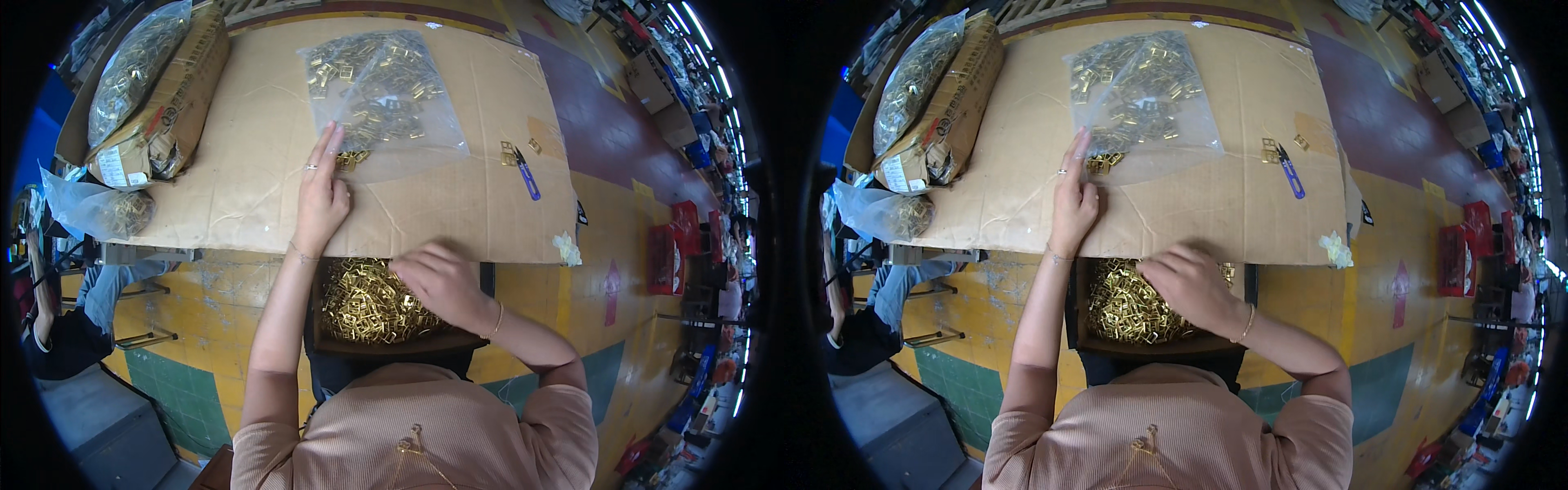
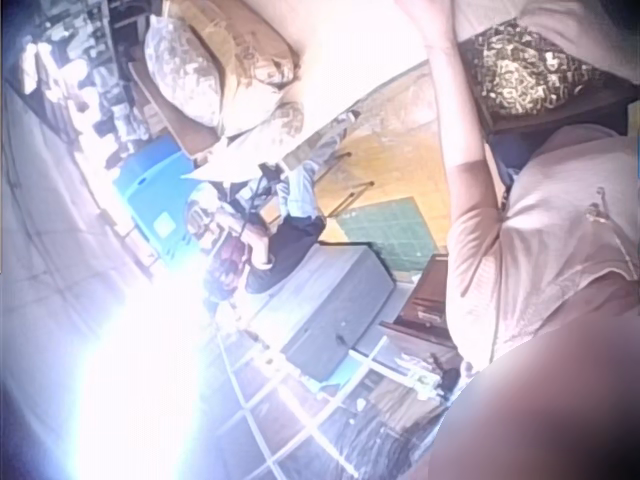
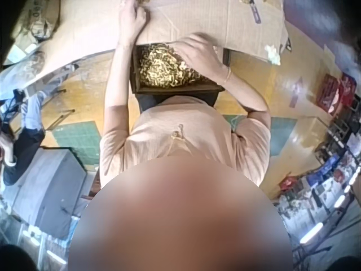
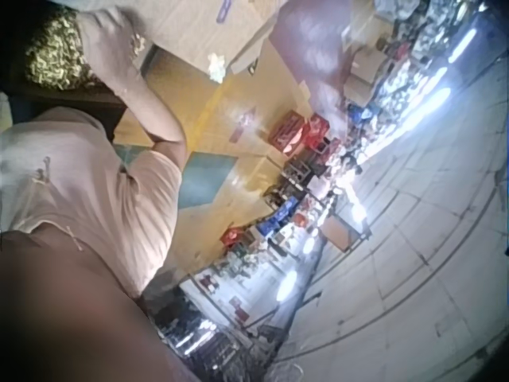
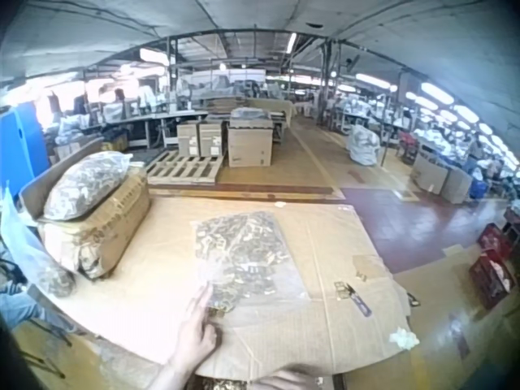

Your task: The person sorts small gold-colored metal hardware pieces from a cardboard box into a clear plastic bag on a work table. They repeatedly pick up pieces by hand and place them into the bag. Another person briefly places bundles of beige straps on the table, but the camera wearer continues sorting the metal parts.

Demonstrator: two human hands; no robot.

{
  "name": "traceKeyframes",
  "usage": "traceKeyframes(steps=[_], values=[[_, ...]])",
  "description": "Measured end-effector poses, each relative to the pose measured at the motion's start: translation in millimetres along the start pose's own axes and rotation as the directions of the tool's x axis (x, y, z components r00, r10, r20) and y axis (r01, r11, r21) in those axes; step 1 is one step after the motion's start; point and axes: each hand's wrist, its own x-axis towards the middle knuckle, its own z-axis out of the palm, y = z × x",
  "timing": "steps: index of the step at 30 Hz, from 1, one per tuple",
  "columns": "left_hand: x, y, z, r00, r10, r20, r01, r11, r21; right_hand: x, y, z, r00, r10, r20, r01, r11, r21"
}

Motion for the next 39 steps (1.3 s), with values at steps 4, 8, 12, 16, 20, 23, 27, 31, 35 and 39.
traceKeyframes(steps=[4,8,12,16,20,23,27,31,35,39], values=[[1.0,0.1,0.4,1.0,0.015,-0.003,-0.015,1.0,0.007,52.6,31.2,5.8,0.995,0.072,-0.065,-0.072,0.997,0.003],[0.6,1.1,-0.9,1.0,-0.004,-0.007,0.004,1.0,-0.016,110.1,60.0,31.6,0.974,0.025,-0.223,-0.02,1.0,0.023],[0.3,0.5,0.1,1.0,-0.011,-0.024,0.011,1.0,0.01,145.4,80.0,49.4,0.981,-0.035,-0.189,-0.003,0.981,-0.195],[0.4,-0.1,-0.2,1.0,0.003,-0.031,-0.002,1.0,0.017,138.1,90.8,43.9,0.977,-0.173,-0.127,0.148,0.971,-0.188],[0.7,-0.5,1.1,0.999,0.005,-0.031,-0.005,1.0,0.001,104.7,95.7,22.2,0.976,-0.146,-0.163,0.128,0.985,-0.114],[0.6,0.0,1.7,1.0,0.005,-0.027,-0.005,1.0,0.007,94.3,91.6,14.1,0.983,-0.087,-0.164,0.07,0.992,-0.107],[0.3,1.2,0.1,1.0,-0.004,-0.025,0.004,1.0,0.003,89.8,83.4,6.8,0.996,-0.013,-0.088,0.007,0.998,-0.064],[0.9,0.5,0.9,1.0,-0.011,-0.025,0.011,1.0,0.001,89.0,84.8,2.9,0.99,0.096,-0.101,-0.094,0.995,0.025],[0.5,0.6,0.6,0.999,-0.023,-0.023,0.022,1.0,-0.019,90.2,90.7,-1.4,0.998,0.007,-0.066,-0.01,0.999,-0.046],[0.1,0.6,0.2,0.999,-0.019,-0.028,0.019,1.0,0.002,80.4,92.7,-15.7,0.994,0.084,0.064,-0.078,0.993,-0.091]])
